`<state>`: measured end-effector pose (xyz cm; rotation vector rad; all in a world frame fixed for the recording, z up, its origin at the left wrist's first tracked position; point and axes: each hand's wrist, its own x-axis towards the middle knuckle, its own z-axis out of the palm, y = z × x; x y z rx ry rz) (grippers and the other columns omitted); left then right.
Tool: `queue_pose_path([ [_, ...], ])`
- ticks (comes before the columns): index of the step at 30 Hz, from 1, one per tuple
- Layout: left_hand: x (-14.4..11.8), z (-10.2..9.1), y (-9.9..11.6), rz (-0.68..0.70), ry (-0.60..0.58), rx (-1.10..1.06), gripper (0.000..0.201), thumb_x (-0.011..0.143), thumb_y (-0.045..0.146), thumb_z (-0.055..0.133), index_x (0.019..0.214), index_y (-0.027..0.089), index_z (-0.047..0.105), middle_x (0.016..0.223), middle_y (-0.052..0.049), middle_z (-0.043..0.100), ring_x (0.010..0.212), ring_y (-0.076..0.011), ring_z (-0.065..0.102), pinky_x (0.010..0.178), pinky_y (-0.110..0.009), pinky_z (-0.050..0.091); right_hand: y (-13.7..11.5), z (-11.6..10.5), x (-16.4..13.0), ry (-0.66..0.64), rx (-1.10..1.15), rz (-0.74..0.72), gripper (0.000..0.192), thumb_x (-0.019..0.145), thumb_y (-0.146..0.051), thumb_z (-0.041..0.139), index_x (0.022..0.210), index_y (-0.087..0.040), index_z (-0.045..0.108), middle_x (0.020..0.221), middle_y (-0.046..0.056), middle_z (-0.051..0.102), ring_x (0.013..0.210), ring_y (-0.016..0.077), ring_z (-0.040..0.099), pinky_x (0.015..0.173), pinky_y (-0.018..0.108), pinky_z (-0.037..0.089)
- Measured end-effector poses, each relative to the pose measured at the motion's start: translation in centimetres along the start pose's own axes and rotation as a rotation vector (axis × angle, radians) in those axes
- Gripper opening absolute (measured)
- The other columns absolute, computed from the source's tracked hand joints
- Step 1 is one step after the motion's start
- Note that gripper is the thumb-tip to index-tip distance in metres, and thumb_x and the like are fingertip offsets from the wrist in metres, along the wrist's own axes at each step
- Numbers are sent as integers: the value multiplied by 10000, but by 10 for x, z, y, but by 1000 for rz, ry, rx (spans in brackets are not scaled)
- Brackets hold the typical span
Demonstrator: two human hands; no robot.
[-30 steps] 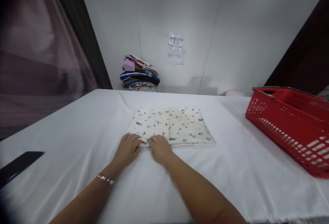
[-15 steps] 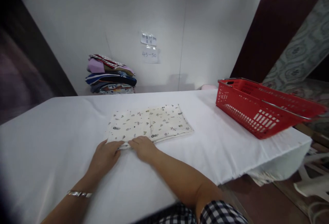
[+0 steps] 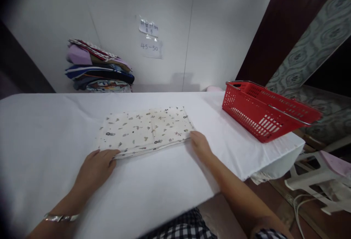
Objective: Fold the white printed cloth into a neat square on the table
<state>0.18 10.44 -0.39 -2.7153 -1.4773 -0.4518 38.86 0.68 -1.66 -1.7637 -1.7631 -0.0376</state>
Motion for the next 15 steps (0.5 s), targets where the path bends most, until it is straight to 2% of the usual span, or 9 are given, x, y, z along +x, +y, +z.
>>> queue_pose_path([
  [1,0,-1,2,-7,-3,-1,357,796,170,345,1023,193,620,1042,-69,677,1012,-234,591,1014,-462,298,14,-7,-1,45,56,151,329,870,-304,432,1106,-167,617,1189,103,608,1103,219,533,950,395,399],
  [3,1,-2,5,-20,-2,7,344,782,155,357,1002,185,619,1025,-75,675,999,-239,590,1006,-459,305,34,-15,-1,45,163,409,374,841,-376,464,1088,-147,626,1088,99,653,971,210,597,843,345,461],
  [6,2,-4,9,-22,1,31,321,751,126,384,969,179,614,994,-85,663,975,-251,584,946,-441,354,42,-18,9,-30,224,627,480,795,-438,502,1132,-112,606,924,83,685,781,184,622,708,297,478],
  [10,-1,-7,13,-33,-1,2,289,686,68,435,891,190,597,962,-72,643,974,-250,563,874,-403,390,34,-17,30,-199,193,683,528,782,-462,501,1153,-98,591,643,28,642,562,152,571,570,269,441],
  [13,-5,-7,16,-42,5,-27,284,677,39,450,876,192,584,950,-67,630,967,-238,549,869,-391,383,37,-16,45,-305,83,652,468,742,-466,547,1027,-106,638,578,20,605,530,153,549,562,276,430],
  [15,-7,-6,18,-56,16,-32,285,695,21,435,877,188,577,948,-65,623,957,-230,540,861,-383,378,45,-13,53,-370,104,675,413,715,-489,567,908,-133,649,542,14,578,511,158,533,534,284,425],
])
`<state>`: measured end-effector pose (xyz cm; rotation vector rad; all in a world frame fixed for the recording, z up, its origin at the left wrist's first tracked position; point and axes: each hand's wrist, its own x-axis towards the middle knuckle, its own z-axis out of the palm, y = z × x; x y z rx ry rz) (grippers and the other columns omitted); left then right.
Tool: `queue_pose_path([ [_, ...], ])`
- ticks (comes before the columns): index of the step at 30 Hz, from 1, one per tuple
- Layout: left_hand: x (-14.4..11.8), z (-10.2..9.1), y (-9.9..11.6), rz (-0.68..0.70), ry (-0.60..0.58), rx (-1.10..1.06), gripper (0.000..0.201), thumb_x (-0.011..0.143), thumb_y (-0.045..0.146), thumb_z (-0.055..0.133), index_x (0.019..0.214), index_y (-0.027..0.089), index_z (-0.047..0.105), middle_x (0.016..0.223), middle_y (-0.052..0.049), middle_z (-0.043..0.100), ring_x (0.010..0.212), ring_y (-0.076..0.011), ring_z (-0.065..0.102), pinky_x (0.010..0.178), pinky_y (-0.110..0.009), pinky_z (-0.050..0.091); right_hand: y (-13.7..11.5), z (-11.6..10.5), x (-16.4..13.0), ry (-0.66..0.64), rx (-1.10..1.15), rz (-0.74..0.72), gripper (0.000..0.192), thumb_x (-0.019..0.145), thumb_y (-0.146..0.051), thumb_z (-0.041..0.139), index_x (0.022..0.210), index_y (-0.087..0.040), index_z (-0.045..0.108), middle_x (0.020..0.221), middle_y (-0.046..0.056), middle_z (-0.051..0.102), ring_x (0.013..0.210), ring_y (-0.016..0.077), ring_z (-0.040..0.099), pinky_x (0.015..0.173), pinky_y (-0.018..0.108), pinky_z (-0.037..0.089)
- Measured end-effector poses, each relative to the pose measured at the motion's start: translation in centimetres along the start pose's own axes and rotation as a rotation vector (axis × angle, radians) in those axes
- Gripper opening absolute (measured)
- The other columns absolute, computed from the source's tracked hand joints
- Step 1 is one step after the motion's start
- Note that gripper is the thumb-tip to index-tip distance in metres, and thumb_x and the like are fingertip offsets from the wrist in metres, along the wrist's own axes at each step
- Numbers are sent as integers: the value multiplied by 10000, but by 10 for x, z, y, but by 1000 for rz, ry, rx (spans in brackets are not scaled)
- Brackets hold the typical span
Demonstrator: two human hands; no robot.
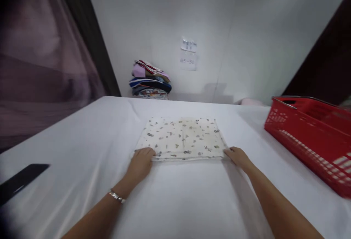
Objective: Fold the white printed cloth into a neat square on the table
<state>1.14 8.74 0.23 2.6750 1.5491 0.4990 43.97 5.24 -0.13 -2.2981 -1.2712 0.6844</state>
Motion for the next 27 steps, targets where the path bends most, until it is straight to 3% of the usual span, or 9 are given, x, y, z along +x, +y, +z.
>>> queue_pose_path([
  [3,-2,3,1,-16,2,-1,285,701,6,430,877,184,566,939,-58,611,941,-222,528,854,-382,370,1,0,13,-79,74,55,356,664,-505,603,766,-165,624,536,22,566,507,168,530,501,295,428],
  [7,-2,2,-1,-18,-3,-2,295,732,0,412,906,184,563,940,-59,602,941,-216,519,848,-380,365,-5,-6,5,-41,136,35,285,592,-462,657,679,-196,603,632,74,619,586,208,579,540,327,475],
  [10,-7,-2,-3,-17,-17,2,303,753,-2,389,919,179,567,931,-62,601,909,-212,520,830,-374,372,-4,-9,-15,-101,213,-1,321,620,-508,621,758,-219,611,665,72,629,635,229,620,558,331,509],
  [14,-27,-6,-5,19,-18,-14,326,756,-19,362,908,179,572,913,-60,606,873,-210,516,810,-370,384,24,1,-37,-151,257,112,419,640,-582,587,884,-241,589,732,77,647,592,222,635,582,346,539],
  [17,-43,-11,-4,24,-10,-75,341,733,-21,375,911,181,584,930,-62,616,888,-208,524,827,-374,398,50,11,-37,-163,88,87,467,671,-625,508,926,-239,571,656,66,632,530,253,618,548,402,525],
  [19,-49,-18,-6,22,-10,-166,383,681,-14,416,948,196,594,987,-54,621,940,-202,534,866,-371,407,54,12,-33,-65,-85,-62,531,665,-623,505,1025,-237,566,726,81,655,611,290,640,617,445,525],
  [21,-49,-26,-11,23,-30,-280,440,637,17,463,998,224,604,1062,-33,623,1007,-193,542,910,-353,416,42,12,-31,103,-197,-258,631,670,-598,508,1182,-231,521,953,118,666,835,326,647,748,476,513],
  [23,-42,-33,-22,-24,-40,-355,421,651,79,498,1019,244,618,1129,-22,618,1056,-187,549,935,-336,427,14,15,-35,198,-223,-427,692,714,-566,482,1305,-210,439,1212,137,577,1093,331,554,866,479,477],
  [27,-10,-36,-46,-322,130,-249,283,781,272,488,1015,194,627,1226,-81,578,1157,-227,511,986,-374,400,-70,42,-48,63,-203,-706,545,861,-462,366,1330,-193,430,1419,89,397,1302,239,362,1050,414,340],
])
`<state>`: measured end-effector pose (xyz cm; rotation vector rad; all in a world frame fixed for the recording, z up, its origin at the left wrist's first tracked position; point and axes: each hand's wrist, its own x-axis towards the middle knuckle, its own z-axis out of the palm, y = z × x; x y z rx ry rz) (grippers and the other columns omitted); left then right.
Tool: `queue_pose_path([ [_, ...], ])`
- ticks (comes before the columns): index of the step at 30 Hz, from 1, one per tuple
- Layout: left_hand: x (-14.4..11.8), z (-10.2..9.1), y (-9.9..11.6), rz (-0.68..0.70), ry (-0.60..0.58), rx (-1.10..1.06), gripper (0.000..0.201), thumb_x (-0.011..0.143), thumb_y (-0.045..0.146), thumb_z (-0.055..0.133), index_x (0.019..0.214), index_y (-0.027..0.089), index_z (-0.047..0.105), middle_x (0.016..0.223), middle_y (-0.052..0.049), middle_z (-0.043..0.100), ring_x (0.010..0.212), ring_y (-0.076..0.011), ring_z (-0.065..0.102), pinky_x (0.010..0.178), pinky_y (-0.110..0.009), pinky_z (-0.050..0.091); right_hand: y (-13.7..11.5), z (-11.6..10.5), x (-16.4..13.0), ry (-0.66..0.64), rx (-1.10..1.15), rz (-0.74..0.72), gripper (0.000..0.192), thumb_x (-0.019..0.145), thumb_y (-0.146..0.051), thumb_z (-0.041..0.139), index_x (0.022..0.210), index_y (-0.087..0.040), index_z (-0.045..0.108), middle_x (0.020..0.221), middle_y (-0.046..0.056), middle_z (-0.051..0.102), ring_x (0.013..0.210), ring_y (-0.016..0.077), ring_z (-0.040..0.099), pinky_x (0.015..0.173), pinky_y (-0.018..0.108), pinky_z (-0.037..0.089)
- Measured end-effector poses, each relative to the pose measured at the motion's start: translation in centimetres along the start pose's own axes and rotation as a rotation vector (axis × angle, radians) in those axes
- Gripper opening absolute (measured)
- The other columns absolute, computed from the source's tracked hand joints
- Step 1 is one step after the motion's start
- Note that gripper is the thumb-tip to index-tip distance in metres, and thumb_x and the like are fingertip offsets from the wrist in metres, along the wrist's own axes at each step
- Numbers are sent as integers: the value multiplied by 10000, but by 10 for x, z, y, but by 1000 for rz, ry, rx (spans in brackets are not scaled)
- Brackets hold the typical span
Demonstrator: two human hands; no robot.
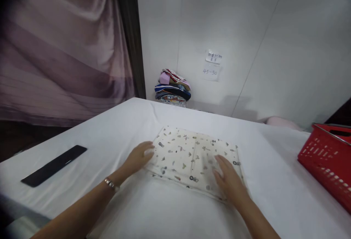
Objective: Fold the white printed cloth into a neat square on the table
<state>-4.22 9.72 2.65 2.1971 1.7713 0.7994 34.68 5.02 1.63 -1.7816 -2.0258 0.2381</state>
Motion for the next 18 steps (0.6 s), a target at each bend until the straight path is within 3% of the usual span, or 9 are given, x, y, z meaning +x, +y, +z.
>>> queue_pose_path([
  [2,19,4,-3,-183,39,35,367,804,328,475,1108,150,577,1226,-127,570,1123,-241,539,921,-362,442,-33,14,26,-53,10,-105,527,890,-391,335,1356,-153,403,1456,95,338,1336,223,302,1088,406,279],
  [4,34,8,-3,-351,-54,-2,448,796,344,489,1176,110,523,1195,-160,583,1048,-251,584,832,-336,476,-56,32,50,-95,-1,-140,515,898,-321,331,1368,-118,384,1470,110,308,1353,230,262,1095,414,252],
  [7,47,12,-3,-529,-211,-112,486,734,327,561,1158,92,523,1131,-171,614,914,-252,630,703,-298,489,-70,59,71,-141,-88,-82,513,894,-241,339,1382,-85,354,1477,133,283,1366,260,222,1093,440,213],
  [12,57,11,-6,-582,-299,-212,273,653,316,614,828,106,624,882,-114,681,772,-237,638,566,-256,466,-67,87,73,-144,-202,-37,479,920,-286,295,1351,-109,406,1469,118,310,1362,264,215,1092,447,135],
  [18,61,10,-8,-635,-327,-370,250,609,319,618,772,131,595,836,-93,673,783,-251,636,543,-261,472,-64,79,80,-225,-101,53,518,912,-324,300,1394,-139,341,1495,99,253,1374,240,193,1083,410,158],
])
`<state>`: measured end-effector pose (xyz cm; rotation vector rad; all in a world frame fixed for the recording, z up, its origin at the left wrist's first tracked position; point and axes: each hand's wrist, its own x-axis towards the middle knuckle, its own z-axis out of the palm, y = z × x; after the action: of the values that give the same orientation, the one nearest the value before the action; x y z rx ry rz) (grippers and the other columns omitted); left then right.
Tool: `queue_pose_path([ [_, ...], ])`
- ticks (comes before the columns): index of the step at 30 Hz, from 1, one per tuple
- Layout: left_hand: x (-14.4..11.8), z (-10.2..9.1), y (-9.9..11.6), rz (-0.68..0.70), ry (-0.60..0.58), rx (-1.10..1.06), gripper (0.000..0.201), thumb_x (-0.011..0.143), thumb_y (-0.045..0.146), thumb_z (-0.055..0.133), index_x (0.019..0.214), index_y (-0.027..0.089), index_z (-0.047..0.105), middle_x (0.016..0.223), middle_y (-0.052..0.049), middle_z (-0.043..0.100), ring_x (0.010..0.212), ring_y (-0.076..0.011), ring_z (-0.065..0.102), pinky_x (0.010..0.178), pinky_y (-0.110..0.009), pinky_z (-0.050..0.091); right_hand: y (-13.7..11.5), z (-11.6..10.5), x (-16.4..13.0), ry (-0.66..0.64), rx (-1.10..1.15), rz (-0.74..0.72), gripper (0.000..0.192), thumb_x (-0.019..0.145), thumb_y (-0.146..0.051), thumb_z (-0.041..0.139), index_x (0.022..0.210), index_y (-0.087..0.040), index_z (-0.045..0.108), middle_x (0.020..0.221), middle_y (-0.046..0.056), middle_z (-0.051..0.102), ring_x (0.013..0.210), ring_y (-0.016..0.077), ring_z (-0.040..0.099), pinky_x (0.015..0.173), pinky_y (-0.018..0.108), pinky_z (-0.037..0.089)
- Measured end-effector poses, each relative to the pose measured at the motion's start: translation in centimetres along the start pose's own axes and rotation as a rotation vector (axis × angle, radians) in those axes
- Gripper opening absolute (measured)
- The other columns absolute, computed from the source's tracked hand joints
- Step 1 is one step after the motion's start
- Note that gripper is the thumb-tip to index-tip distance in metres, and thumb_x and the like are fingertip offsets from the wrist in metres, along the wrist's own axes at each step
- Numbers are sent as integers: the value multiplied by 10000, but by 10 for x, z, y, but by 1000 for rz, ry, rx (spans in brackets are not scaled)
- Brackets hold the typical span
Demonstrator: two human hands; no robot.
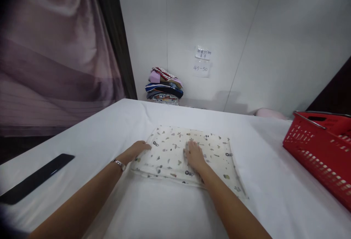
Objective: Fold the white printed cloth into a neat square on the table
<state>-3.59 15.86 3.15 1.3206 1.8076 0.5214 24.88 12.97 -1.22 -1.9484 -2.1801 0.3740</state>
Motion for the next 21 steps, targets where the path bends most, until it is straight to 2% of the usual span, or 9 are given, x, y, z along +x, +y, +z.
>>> queue_pose_path([
  [5,-4,-5,4,-56,-170,-228,259,629,349,616,815,169,613,882,-82,692,845,-248,653,643,-279,528,-7,6,-7,56,-74,-48,538,915,-344,291,1391,-100,347,1497,114,237,1382,255,151,1097,435,86],
  [8,-6,-11,14,-82,-328,-347,247,606,361,663,774,180,648,871,-96,703,882,-272,653,693,-298,536,-9,13,-11,61,-79,-55,533,920,-345,289,1385,-95,357,1490,124,251,1378,254,168,1097,440,83],
  [11,-9,-14,44,-12,-465,-429,315,544,383,732,767,171,666,830,-91,708,872,-289,647,702,-324,530,-6,15,-8,82,30,-63,510,895,-330,362,1357,-118,409,1477,122,286,1376,252,180,1102,437,71],
  [13,-15,-8,78,118,-513,-373,346,536,382,743,782,153,661,791,-73,700,815,-265,646,676,-308,518,-3,12,-4,123,249,-53,499,840,-329,465,1302,-141,485,1445,117,355,1367,256,213,1109,438,69],
  [15,-24,9,118,271,-453,-253,296,569,379,720,755,163,638,693,-19,667,687,-191,623,581,-243,478,3,5,-1,195,664,18,493,762,-351,573,1214,-154,569,1386,116,444,1344,264,277,1113,431,106],
  [17,-35,39,158,370,-390,-86,231,590,350,704,694,173,599,561,37,581,522,-115,529,467,-197,387,13,-6,-2,274,1066,107,485,744,-431,584,1157,-179,605,1324,101,517,1295,259,372,1094,422,210],
  [19,-46,81,189,426,-398,60,230,593,336,703,625,160,559,446,59,463,417,-86,419,401,-202,295,29,-18,-8,306,1406,140,491,773,-519,517,1139,-205,607,1252,82,581,1215,252,475,1032,422,334],
  [21,-57,130,205,476,-436,129,230,601,318,702,597,150,545,413,59,421,404,-88,402,399,-209,279,51,-29,-21,285,1694,113,501,798,-563,457,1130,-217,603,1149,74,645,1119,253,558,948,427,428],
])
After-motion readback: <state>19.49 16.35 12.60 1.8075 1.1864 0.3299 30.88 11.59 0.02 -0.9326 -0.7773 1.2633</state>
